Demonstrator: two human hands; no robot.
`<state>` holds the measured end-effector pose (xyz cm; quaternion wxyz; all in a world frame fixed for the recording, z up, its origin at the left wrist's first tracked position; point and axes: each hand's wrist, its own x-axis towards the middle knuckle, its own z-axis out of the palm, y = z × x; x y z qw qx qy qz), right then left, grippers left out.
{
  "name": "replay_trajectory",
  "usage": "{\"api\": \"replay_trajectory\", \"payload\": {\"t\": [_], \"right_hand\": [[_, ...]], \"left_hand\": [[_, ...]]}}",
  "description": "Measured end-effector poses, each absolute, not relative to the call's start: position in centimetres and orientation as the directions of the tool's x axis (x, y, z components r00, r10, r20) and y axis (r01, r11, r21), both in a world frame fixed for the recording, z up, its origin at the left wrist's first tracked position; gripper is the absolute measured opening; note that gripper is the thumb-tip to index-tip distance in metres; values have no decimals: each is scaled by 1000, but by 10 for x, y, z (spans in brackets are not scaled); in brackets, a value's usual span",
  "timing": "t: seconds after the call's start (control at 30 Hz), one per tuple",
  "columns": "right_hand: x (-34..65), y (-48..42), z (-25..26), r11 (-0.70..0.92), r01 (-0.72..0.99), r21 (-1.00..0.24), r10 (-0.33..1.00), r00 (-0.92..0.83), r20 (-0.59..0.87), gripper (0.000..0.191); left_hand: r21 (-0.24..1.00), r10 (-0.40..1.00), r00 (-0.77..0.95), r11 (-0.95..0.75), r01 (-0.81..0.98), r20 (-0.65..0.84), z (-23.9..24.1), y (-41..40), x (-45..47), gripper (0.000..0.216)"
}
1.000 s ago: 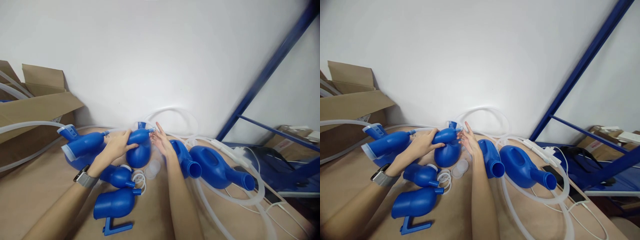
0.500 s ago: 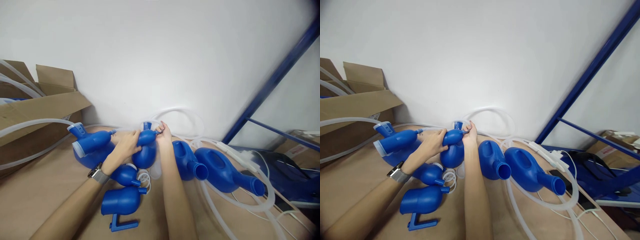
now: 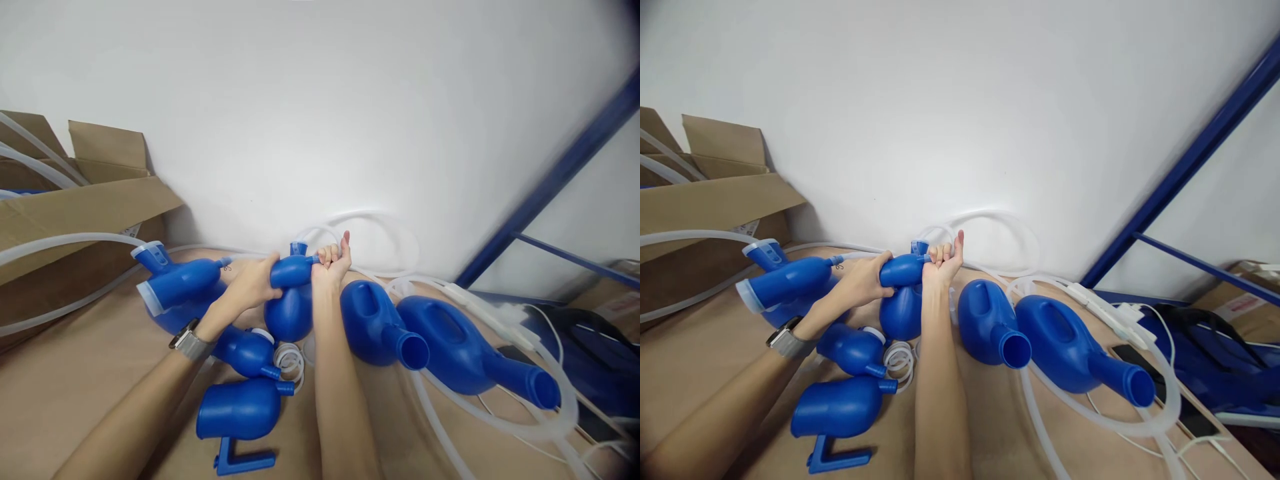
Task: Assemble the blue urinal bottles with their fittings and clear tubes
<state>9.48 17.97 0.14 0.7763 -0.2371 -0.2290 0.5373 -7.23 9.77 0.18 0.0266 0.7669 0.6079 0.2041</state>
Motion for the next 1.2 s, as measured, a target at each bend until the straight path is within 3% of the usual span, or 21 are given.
{"api": "replay_trajectory", "payload": {"t": [0.4, 0.8, 1.03, 1.2], "right_hand": [[101, 174, 1, 351, -796, -493, 935, 324, 144, 57], [103, 186, 19, 185, -845, -503, 968, 244, -54, 17], [112, 187, 24, 131, -842, -524, 961, 237, -140, 15], [112, 189, 22, 198, -821, -536, 944, 306, -120, 8]], "left_hand": [[302, 948, 175, -254, 919, 267, 2, 103, -74, 53], [307, 945, 191, -271, 912, 266, -1, 101, -70, 54], [283, 940, 196, -275, 919, 280, -1, 95, -65, 50], [237, 945, 176, -244, 940, 274, -2, 91, -59, 44]]}}
